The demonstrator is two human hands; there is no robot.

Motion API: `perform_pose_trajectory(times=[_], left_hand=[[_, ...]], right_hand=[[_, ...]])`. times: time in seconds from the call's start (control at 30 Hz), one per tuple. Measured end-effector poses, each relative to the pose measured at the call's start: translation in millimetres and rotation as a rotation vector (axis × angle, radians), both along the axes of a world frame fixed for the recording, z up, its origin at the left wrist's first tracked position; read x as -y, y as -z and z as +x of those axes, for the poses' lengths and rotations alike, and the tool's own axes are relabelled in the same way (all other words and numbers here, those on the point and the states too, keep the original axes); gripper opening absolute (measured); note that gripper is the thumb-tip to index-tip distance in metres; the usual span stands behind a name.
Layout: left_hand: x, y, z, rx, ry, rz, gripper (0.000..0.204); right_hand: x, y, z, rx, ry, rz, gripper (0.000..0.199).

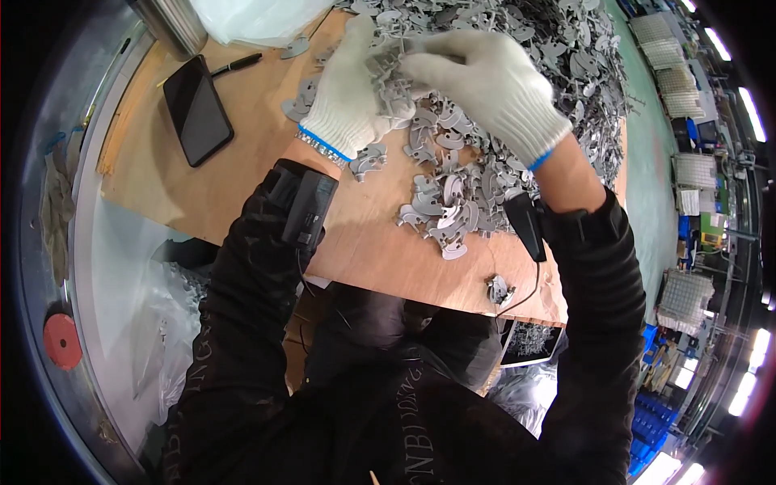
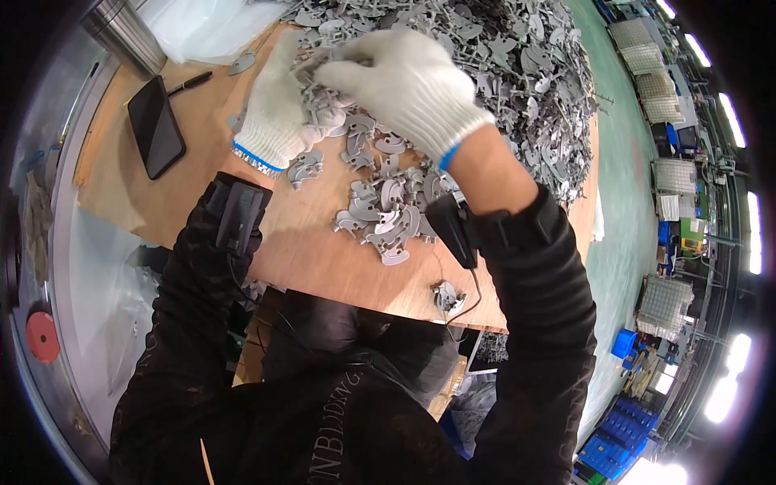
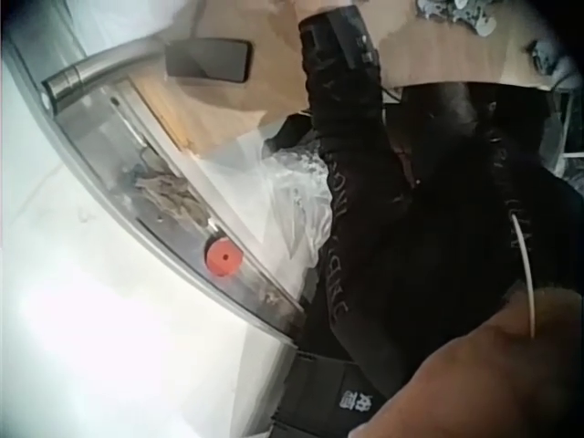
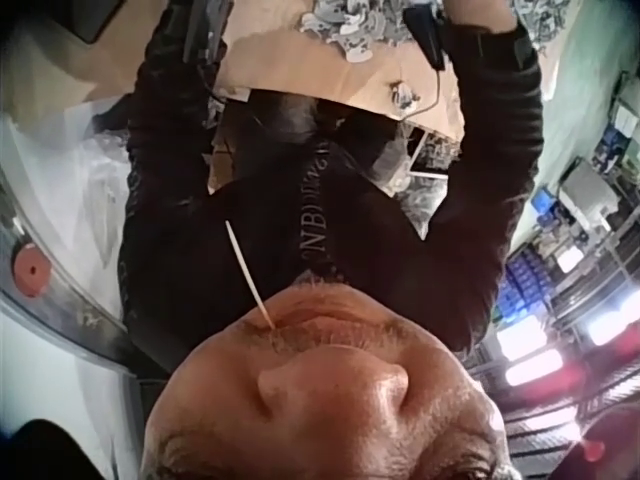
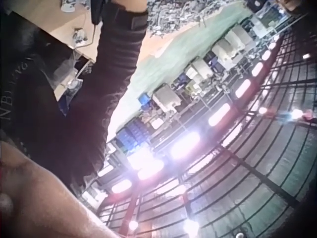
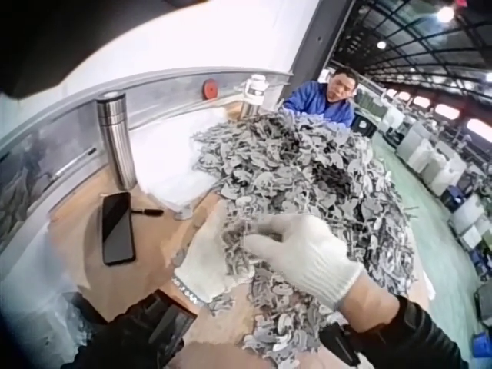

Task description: Sorting and inspecting small grey plastic components from a large pile on a workbench.

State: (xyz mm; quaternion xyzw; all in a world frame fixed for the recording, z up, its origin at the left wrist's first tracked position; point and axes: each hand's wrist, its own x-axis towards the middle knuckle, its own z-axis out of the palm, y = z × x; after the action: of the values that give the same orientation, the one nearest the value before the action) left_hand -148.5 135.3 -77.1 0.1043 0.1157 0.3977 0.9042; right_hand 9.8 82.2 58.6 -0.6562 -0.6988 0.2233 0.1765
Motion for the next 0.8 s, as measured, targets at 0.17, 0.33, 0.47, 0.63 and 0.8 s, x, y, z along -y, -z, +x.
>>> perform_pose_trajectory(times=[0.17, 0.33, 0.47, 0.63, 0.8], left_hand=[[-8.6, 11.2, -0.6, 0.028, -0.06, -0.003, 0.052], [-16.2, 29.6, -12.2, 0.141, -0.108, 0.036, 0.05], [-14.1, 31.0, -11.8, 0.156, -0.107, 0.039, 0.05], [-17.3, 31.2, -7.3, 0.17, -0.081, 0.022, 0.049], [-11.7, 26.7, -8.5, 0.108, -0.099, 0.043, 0.049]], right_hand=[[-4.8, 0.6, 1.9, -0.254, 0.043, 0.07, 0.047], [31.3, 10.0, 22.9, -0.098, 0.087, -0.085, 0.046], [81.6, 47.9, 28.6, 0.341, -0.203, -0.203, 0.041], [98.2, 67.4, 48.6, 0.441, -0.135, -0.225, 0.044], [81.8, 35.9, 71.4, -0.049, 0.169, -0.449, 0.043]])
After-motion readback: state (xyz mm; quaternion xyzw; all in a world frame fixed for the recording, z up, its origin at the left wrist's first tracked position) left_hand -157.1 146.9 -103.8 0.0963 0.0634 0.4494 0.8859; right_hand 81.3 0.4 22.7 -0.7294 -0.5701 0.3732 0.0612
